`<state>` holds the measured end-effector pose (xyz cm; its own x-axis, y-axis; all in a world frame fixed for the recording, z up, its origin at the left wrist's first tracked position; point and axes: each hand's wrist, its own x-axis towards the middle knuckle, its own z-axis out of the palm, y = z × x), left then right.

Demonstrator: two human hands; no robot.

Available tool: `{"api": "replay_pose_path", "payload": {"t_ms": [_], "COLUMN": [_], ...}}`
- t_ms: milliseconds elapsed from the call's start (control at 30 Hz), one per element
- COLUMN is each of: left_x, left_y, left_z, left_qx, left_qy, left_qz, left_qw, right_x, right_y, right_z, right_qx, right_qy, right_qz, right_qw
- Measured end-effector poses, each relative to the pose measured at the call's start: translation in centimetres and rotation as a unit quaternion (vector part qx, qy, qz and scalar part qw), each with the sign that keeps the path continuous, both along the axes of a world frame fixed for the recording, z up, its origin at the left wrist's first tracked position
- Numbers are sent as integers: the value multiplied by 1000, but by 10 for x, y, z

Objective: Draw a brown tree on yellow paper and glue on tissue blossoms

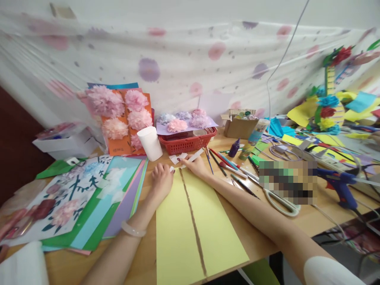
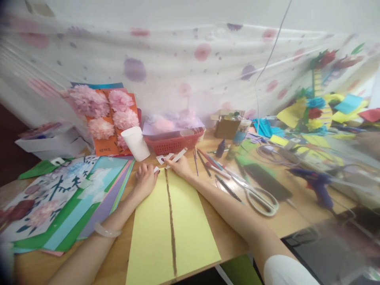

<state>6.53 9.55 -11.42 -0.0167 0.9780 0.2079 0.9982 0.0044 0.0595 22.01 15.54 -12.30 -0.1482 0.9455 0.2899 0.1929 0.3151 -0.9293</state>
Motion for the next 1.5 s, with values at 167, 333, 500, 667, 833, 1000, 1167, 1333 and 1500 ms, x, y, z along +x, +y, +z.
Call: {"api": "replay_pose_path", "payload": {"t_ms": [167, 333, 500, 667, 833, 1000, 1167, 1333, 1500], "left_x": [-1, -3, -3, -3, -4, -4, -5, -6, -6], "left_y": [-1, -1, -1, -1, -1, -2, -2, -1, -2], "left_z": [2, 1, 2, 1, -2, -3, -4, -6, -6], "left_qx": [0, 1, -5, -5, 6, 15, 21, 23, 20], "left_qy": [-10, -9, -10, -10, -6, -4, -5, -5, -2], "left_qz": [4, 30, 32, 29, 26, 26, 26, 17, 10], "left_qw": [1000, 999, 999, 1000, 1000, 1000, 999, 1000, 1000], "right_x": [-2, -4, -5, -5, -4, -4, 4, 5, 7], "right_y": [0, 7, 8, 6, 5, 3, -8, -31, -46], "right_z": [-1, -7, -9, -6, -3, -2, 2, 6, 9], "right_qx": [4, 30, 36, 42, 50, 36, 12, 0, -25], "right_qy": [-14, -26, -34, -25, -5, -21, -31, -30, -37], "right_qz": [12, 20, 27, 19, -18, 9, -3, -41, -57], "right_qw": [1000, 999, 998, 999, 999, 999, 999, 999, 997]}}
